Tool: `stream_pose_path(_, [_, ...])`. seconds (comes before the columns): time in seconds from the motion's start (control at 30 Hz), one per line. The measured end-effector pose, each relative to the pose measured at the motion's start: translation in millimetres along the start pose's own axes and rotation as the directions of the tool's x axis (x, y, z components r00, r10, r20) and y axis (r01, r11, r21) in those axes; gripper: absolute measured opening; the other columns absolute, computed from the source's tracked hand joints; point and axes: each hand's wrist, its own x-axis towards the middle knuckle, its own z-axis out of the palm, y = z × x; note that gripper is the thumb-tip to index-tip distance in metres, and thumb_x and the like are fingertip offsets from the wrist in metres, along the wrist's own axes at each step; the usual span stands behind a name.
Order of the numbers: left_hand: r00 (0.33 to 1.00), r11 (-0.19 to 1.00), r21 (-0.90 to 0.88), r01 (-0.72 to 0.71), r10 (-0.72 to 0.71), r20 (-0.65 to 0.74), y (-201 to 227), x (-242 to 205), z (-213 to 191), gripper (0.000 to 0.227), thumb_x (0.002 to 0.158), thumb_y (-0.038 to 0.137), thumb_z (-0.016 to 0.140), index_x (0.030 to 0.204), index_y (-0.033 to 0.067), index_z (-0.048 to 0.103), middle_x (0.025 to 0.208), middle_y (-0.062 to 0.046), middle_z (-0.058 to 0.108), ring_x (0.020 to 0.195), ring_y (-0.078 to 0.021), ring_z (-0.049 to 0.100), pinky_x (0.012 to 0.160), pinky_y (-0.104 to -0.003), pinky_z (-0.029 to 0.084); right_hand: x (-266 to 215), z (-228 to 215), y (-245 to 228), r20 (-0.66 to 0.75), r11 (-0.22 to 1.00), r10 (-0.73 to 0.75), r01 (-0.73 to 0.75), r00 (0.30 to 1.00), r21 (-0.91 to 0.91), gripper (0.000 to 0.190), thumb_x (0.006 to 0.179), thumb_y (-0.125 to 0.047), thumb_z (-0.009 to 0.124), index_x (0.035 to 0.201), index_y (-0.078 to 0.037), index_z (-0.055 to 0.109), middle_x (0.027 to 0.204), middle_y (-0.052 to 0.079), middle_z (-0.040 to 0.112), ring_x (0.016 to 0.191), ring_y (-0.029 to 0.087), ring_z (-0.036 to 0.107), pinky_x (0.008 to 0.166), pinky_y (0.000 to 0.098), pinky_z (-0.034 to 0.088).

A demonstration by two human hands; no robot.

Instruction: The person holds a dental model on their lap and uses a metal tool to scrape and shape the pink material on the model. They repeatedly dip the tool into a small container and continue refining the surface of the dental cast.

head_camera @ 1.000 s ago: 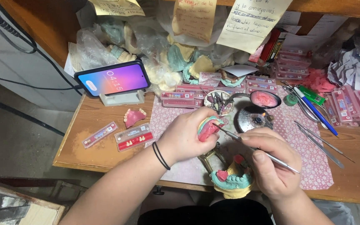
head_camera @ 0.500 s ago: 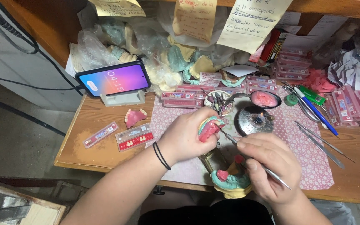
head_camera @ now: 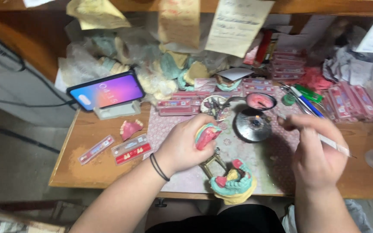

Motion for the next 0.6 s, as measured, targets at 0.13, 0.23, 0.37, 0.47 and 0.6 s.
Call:
stream_pose_path(0.13, [1.000,1.000,0.016,-0.008,0.008,0.023,1,2,2,0.042,0.076,0.020,0.065,0.118,0.0165,0.062,0.101,-0.004,0.076,0.085,-0.0258,0.074,0.079,-0.039,0.055,20,-23,12,-0.028,0.971,0.236,-0.234,0.971,0.052,0.019,0.107,-0.018,0.057,0.115,-0.003,0.067,0.103,0.013,0.072,0.096,0.018,0.074,0.090,0.0272,0.061])
stream_pose_path(0.23, [0.998,1.000,0.000,-0.018,0.018,0.052,1,2,2,0.044,0.076,0.015,0.065,0.120,0.0157,0.062,0.118,-0.006,0.075,0.106,-0.0278,0.074,0.092,-0.039,0.055,21,-31,15,0.011,0.965,0.260,-0.260,0.965,-0.028,0.016,0.107,-0.017,0.058,0.113,-0.005,0.068,0.102,0.010,0.073,0.093,0.016,0.072,0.088,0.0246,0.056])
stream_pose_path(0.37, [0.996,1.000,-0.010,0.019,-0.018,0.090,3,2,1,0.051,0.072,0.010,0.064,0.122,0.0170,0.060,0.119,-0.005,0.074,0.104,-0.0266,0.074,0.092,-0.038,0.054,22,-36,12,0.041,0.956,0.276,-0.270,0.960,-0.115,0.019,0.105,-0.018,0.056,0.112,-0.005,0.068,0.104,0.008,0.072,0.098,0.016,0.069,0.091,0.0278,0.052])
stream_pose_path(0.47, [0.990,0.997,-0.037,0.069,-0.064,0.125,10,2,0,0.051,0.071,0.007,0.067,0.120,0.0183,0.055,0.117,-0.003,0.074,0.099,-0.0235,0.074,0.086,-0.036,0.055,20,-50,17,0.094,0.953,0.300,-0.302,0.949,0.002,0.022,0.106,-0.018,0.056,0.116,-0.002,0.068,0.108,0.012,0.073,0.097,0.019,0.070,0.088,0.0272,0.056])
stream_pose_path(0.6, [0.989,0.995,-0.098,0.004,0.011,0.149,12,3,0,0.050,0.072,0.000,0.063,0.117,0.0154,0.049,0.121,-0.008,0.074,0.115,-0.0269,0.074,0.098,-0.040,0.059,13,-81,20,0.397,0.876,0.269,-0.394,0.878,0.279,0.059,0.094,-0.023,0.069,0.145,0.003,0.053,0.111,0.024,0.072,0.099,0.025,0.069,0.094,0.0337,0.052])
